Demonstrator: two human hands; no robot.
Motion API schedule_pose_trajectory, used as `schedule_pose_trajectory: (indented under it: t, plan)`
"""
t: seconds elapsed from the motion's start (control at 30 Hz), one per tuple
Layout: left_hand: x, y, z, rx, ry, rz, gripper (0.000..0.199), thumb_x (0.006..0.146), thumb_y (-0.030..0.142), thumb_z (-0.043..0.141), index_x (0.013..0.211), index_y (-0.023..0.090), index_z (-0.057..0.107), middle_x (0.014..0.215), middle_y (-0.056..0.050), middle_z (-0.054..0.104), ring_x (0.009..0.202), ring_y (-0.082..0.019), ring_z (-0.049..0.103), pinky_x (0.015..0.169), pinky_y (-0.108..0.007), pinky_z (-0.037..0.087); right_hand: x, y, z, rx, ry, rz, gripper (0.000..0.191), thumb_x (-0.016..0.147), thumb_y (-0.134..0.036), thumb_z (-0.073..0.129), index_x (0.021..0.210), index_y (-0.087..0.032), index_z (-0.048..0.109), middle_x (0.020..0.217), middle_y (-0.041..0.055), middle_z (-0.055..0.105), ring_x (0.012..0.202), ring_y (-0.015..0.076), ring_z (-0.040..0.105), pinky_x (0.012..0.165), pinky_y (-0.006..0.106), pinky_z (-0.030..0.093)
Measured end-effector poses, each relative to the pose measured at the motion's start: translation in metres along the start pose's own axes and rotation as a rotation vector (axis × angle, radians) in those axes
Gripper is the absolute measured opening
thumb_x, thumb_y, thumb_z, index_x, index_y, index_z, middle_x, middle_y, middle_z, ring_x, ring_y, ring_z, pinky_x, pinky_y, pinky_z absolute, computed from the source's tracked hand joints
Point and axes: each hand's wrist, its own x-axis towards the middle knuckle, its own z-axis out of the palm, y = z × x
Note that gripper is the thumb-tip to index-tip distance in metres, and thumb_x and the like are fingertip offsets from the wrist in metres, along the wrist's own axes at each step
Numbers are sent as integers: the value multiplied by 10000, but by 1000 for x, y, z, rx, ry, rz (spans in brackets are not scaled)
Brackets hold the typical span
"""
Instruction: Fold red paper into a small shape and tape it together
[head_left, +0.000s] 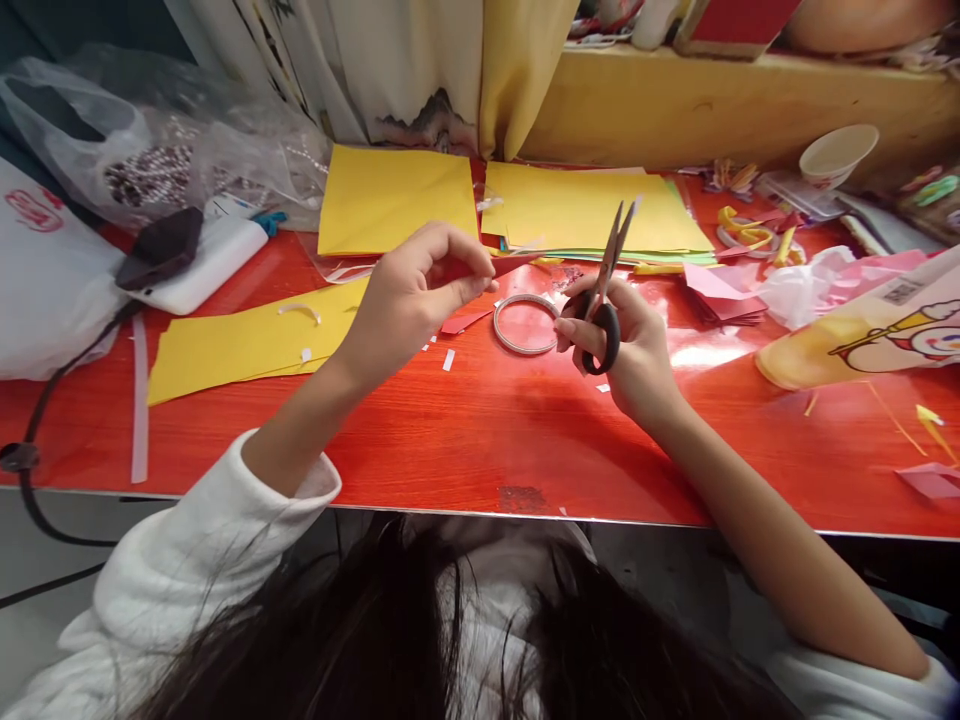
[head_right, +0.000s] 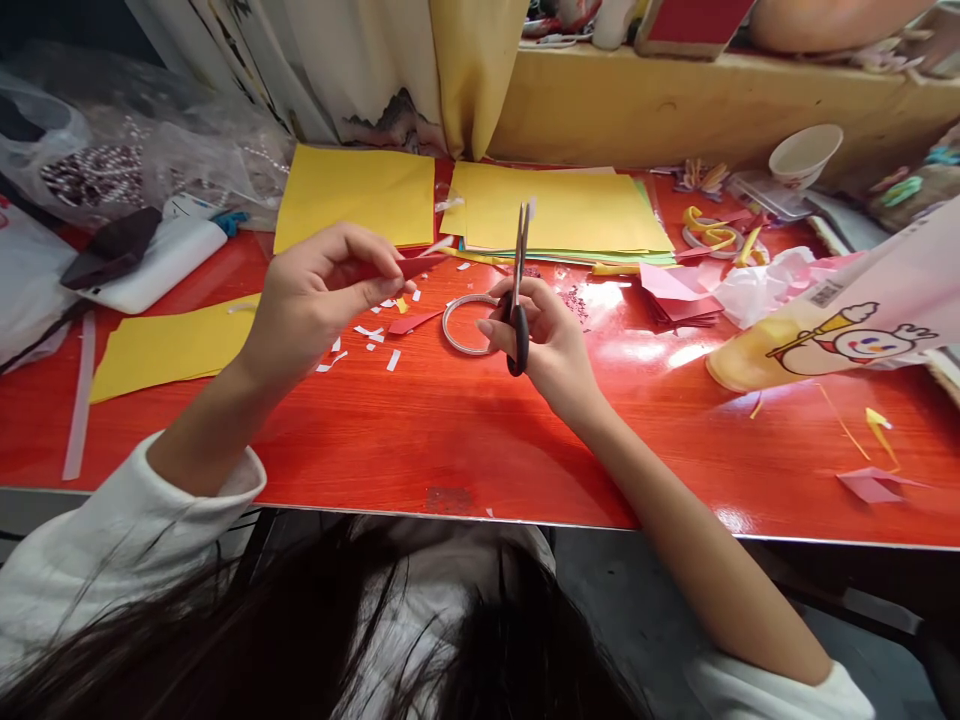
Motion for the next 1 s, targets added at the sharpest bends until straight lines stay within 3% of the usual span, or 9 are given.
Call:
schedule_pose_trajectory:
  t: [0.17,0.4,0.53,0.7,0.83,1.0]
  plan:
    - [-7,-4,12,-6,-88,-68,72,774,152,649,771,190,589,834,-14,587,808,-145,601,763,-313,515,-1,0,3,19,-15,-10,343,776,-349,674,1047,-280,476,917,21,590,752,156,572,496,255,437]
    - [-14,-6,27,-84,-118,-258,153,754,188,676,813,178,535,784,12,578,740,-112,597,668,-250,504,-3,1,4,105,-28,1,353,767,-367,698,978,-281,428,824,-13,567,633,124,569,425,227,416]
    - [-16,-2,30,-66,-187,-224,223,787,209,652,998,201,578,809,9,593,787,-119,607,735,-262,505,-3,3,6,105,-67,11,381,756,-385,714,983,-280,426,840,-12,564,648,123,579,435,225,433]
    - [-18,-2,30,31,-331,-188,237,843,320,608,1053,210,602,779,4,636,698,-112,598,767,-285,476,-4,2,6,96,-99,32,404,742,-430,720,981,-274,435,798,-17,557,624,125,575,445,239,459]
    - [-16,-6,31,42,-264,-157,203,892,356,532,965,198,637,976,-30,659,883,-137,604,796,-269,453,-5,-1,5,107,-176,47,401,733,-409,734,974,-261,451,760,-28,543,587,115,579,443,237,463]
    - [-15,-7,32,29,-240,-163,137,871,288,563,812,172,608,841,-9,639,805,-124,581,748,-253,448,-5,-3,6,53,-197,77,407,725,-423,734,959,-258,445,740,-41,539,513,91,543,464,251,478]
